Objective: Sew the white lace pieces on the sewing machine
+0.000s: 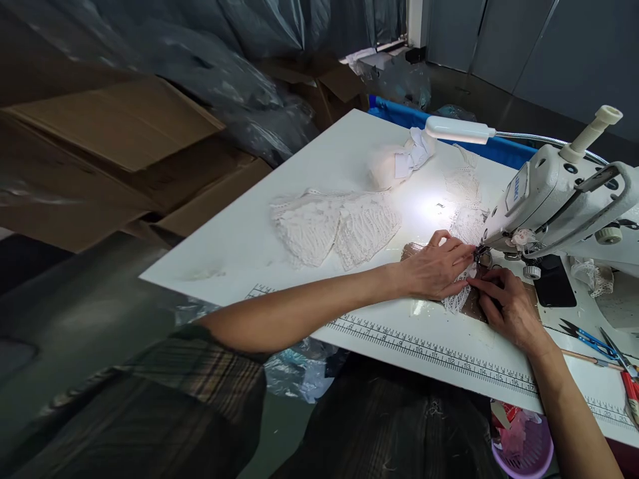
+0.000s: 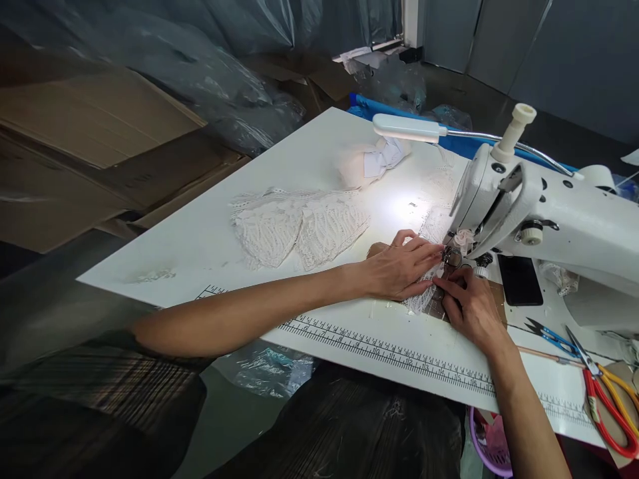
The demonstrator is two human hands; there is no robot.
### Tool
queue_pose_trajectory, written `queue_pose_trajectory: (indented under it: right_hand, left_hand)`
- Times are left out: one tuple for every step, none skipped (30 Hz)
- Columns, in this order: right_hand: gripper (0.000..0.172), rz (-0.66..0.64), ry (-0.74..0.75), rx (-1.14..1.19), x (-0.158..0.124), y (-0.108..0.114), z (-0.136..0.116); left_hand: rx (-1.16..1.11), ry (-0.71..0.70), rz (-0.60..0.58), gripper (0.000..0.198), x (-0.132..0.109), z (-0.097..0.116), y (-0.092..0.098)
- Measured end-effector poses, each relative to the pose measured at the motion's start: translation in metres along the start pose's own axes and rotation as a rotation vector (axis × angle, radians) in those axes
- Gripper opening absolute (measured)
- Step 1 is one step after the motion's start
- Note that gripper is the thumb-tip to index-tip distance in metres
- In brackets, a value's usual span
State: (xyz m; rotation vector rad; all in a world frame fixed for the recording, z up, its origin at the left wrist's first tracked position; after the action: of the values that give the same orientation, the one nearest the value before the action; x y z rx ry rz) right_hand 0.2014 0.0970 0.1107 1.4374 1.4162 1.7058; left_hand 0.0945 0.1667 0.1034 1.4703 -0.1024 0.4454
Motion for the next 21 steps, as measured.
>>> queue_pose_trajectory:
  right_hand:
    - [0.033,0.000,0.009,-0.009,0.0004,0.0006,-0.0003]
    - [0.033,-0.003,0.016,-0.020,0.0007,0.0010,-0.0007]
    - [0.033,-0.007,0.021,-0.033,0.0009,0.0010,-0.0011]
    - [0.033,-0.014,0.024,-0.046,0.0010,0.0008,-0.0014]
    - [0.033,-0.019,0.026,-0.060,0.0011,0.0007,-0.0017]
    - [0.033,-0.022,0.027,-0.072,0.0011,0.0006,-0.0021]
    - [0.032,-0.024,0.026,-0.083,0.0011,0.0008,-0.0024]
    - [0.032,-0.025,0.027,-0.090,0.0011,0.0010,-0.0029]
    - [0.032,-0.025,0.028,-0.098,0.0010,0.0012,-0.0035]
    - [0.032,-0.025,0.028,-0.106,0.0010,0.0014,-0.0040]
    - [0.032,-0.026,0.025,-0.115,0.0010,0.0014,-0.0043]
    - [0.033,-0.028,0.022,-0.123,0.0010,0.0013,-0.0045]
    - [0.033,-0.031,0.018,-0.131,0.0010,0.0009,-0.0047]
    - [0.033,-0.034,0.013,-0.138,0.0010,0.0003,-0.0047]
    - [0.033,-0.036,0.005,-0.146,0.0011,-0.0003,-0.0045]
    - [0.034,-0.037,-0.004,-0.154,0.0012,-0.0009,-0.0042]
    - [0.034,-0.038,-0.014,-0.165,0.0013,-0.0016,-0.0038]
    - [0.034,-0.040,-0.023,-0.177,0.0015,-0.0023,-0.0036]
    - [0.034,-0.041,-0.032,-0.190,0.0017,-0.0028,-0.0033]
    - [0.034,-0.043,-0.041,-0.206,0.0020,-0.0033,-0.0031]
    - [0.034,-0.049,-0.048,-0.221,0.0024,-0.0039,-0.0029]
  left_hand:
    - [0.002,-0.033,0.020,0.035,0.0000,0.0023,0.0014]
    - [0.004,-0.074,0.037,0.034,0.0000,0.0048,0.0025]
    - [0.007,-0.113,0.051,0.034,-0.0001,0.0071,0.0034]
    - [0.013,-0.146,0.065,0.035,-0.0003,0.0087,0.0042]
    - [0.022,-0.169,0.078,0.035,-0.0007,0.0095,0.0049]
    - [0.035,-0.183,0.089,0.035,-0.0011,0.0098,0.0055]
    - [0.046,-0.191,0.096,0.034,-0.0016,0.0097,0.0059]
    - [0.055,-0.196,0.098,0.034,-0.0021,0.0097,0.0062]
    - [0.062,-0.198,0.097,0.034,-0.0026,0.0095,0.0063]
    - [0.067,-0.195,0.091,0.034,-0.0029,0.0094,0.0061]
    - [0.072,-0.190,0.082,0.033,-0.0032,0.0091,0.0058]
    - [0.077,-0.184,0.073,0.033,-0.0034,0.0089,0.0055]
    - [0.083,-0.178,0.067,0.034,-0.0034,0.0088,0.0052]
    - [0.090,-0.173,0.065,0.034,-0.0034,0.0087,0.0052]
    - [0.099,-0.169,0.067,0.035,-0.0033,0.0086,0.0054]
    - [0.106,-0.167,0.073,0.036,-0.0031,0.0085,0.0059]
    - [0.112,-0.166,0.081,0.036,-0.0029,0.0083,0.0065]
    - [0.117,-0.163,0.087,0.037,-0.0026,0.0080,0.0070]
    - [0.119,-0.159,0.090,0.037,-0.0023,0.0076,0.0074]
    - [0.119,-0.153,0.089,0.038,-0.0019,0.0070,0.0075]
    - [0.118,-0.146,0.084,0.038,-0.0015,0.0063,0.0073]
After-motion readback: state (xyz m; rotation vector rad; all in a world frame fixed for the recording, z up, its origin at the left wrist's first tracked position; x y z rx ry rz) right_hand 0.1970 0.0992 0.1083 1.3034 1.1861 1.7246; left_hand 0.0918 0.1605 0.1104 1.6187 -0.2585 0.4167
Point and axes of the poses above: each hand's wrist, its own x-axis towards the middle knuckle, its own y-axis out of the back of the hand, z = x × y, the point moved 7 cm from there along x, towards the middle knuckle, and after that the axes turned 9 degrees about -x, right-handed, at the moved point
